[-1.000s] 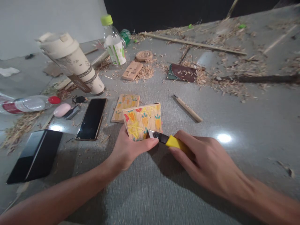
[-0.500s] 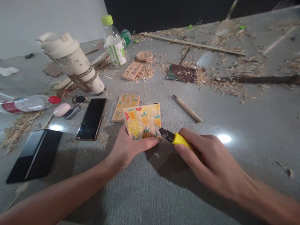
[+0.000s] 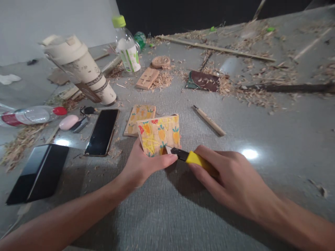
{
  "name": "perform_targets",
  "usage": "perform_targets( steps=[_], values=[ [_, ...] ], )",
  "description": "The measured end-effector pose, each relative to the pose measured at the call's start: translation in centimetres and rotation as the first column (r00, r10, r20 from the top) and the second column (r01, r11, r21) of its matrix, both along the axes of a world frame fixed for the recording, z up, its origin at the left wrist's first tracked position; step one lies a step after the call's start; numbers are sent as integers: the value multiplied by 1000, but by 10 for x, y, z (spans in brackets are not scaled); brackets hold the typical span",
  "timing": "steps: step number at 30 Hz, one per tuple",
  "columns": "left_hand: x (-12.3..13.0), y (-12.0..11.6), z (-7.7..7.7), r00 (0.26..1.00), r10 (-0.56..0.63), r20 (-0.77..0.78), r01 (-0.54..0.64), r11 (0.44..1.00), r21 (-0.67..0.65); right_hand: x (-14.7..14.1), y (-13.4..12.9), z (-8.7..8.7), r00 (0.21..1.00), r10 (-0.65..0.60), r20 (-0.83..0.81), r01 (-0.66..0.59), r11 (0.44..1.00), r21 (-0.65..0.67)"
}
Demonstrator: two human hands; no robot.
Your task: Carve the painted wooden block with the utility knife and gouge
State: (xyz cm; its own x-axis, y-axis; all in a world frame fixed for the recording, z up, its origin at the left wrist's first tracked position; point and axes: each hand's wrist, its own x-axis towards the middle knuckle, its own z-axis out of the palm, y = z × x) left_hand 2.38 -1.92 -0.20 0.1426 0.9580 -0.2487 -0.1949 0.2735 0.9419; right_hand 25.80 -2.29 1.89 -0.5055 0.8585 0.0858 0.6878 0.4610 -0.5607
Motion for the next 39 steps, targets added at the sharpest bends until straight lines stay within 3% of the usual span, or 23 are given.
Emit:
perform_targets(
  steps=[17, 22, 33, 36, 39],
  values=[
    [0, -3, 3, 999, 30, -28, -30, 999, -16, -1, 0, -1, 999, 9, 36, -12, 997, 74],
    [0, -5, 0, 1000, -2, -24, 3, 999, 32, -1, -4, 1, 996, -22, 90, 3, 979, 202],
    [10, -8, 0, 993, 112, 49, -112, 994, -3, -4, -7, -6, 977, -94, 190, -4, 888, 459],
    [10, -8, 0, 992, 111, 62, -111, 994, 5, -7, -9, -8, 981, -98, 165, 16, 899, 437],
    [9, -7, 0, 993, 106, 61, -107, 994, 23, -9, -8, -9, 994, -59, 87, 31, 954, 297]
  ],
)
